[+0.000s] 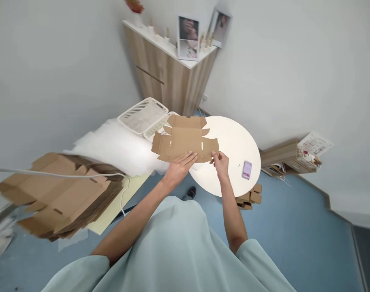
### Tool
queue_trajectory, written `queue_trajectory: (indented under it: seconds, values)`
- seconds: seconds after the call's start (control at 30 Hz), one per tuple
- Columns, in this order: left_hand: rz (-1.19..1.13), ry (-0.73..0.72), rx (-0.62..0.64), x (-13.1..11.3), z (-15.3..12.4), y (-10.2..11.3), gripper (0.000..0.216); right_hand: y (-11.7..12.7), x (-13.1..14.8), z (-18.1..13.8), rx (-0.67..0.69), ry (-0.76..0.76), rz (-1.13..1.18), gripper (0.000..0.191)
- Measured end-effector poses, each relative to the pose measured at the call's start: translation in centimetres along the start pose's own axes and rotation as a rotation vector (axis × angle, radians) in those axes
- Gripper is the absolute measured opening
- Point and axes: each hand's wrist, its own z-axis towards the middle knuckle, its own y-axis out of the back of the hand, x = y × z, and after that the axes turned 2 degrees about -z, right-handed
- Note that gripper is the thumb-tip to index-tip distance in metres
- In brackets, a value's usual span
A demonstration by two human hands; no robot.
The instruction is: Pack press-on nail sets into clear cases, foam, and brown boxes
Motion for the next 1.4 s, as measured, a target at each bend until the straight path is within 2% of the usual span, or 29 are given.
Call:
queue_trajectory:
  seconds: [0.17,0.3,0.43,0.57,0.67,0.8,0.93,1.07,1.17,1.3,1.4]
  values:
    - [-0.027,-0.068,0.311,-1.0,4.8,-10.7,0.064,8.5,-7.5,1.7,-0.116,-0.121,-0.027,0.044]
    - [-0.022,-0.113,0.553,-1.6,6.8,-18.9,0.060,13.3,-13.9,2.4,-0.152,-0.206,-0.062,0.049]
    - [-0.084,-0.121,0.675,-2.0,7.0,-25.3,0.065,15.8,-19.7,2.5,-0.180,-0.353,-0.069,0.056]
    - [-0.093,-0.108,0.779,-2.0,6.4,-29.1,0.066,16.4,-23.9,2.1,-0.176,-0.501,-0.045,0.055]
    - [-0.101,-0.094,0.828,-1.9,6.0,-30.7,0.065,16.3,-26.1,1.8,-0.186,-0.576,-0.046,0.054]
    - [-0.140,-0.098,0.906,-1.2,5.3,-31.7,0.063,15.9,-28.1,1.5,-0.167,-0.652,-0.028,0.047]
    - [-0.050,-0.106,1.021,0.3,4.5,-31.4,0.067,15.8,-29.1,1.3,-0.100,-0.733,-0.147,0.039]
    - [0.068,-0.009,1.022,2.8,3.5,-30.0,0.074,16.5,-28.6,2.0,-0.072,-0.754,-0.368,0.025]
    - [0.103,0.116,1.020,4.5,2.9,-28.9,0.083,16.5,-27.6,3.6,-0.112,-0.622,-0.578,0.044]
    - [0.044,0.255,1.049,5.5,2.5,-27.8,0.084,14.9,-26.5,7.0,0.000,-0.423,-0.627,0.057]
    - [0.010,0.327,1.048,5.3,2.4,-27.2,0.072,13.2,-26.5,9.5,0.102,-0.461,-0.614,0.071]
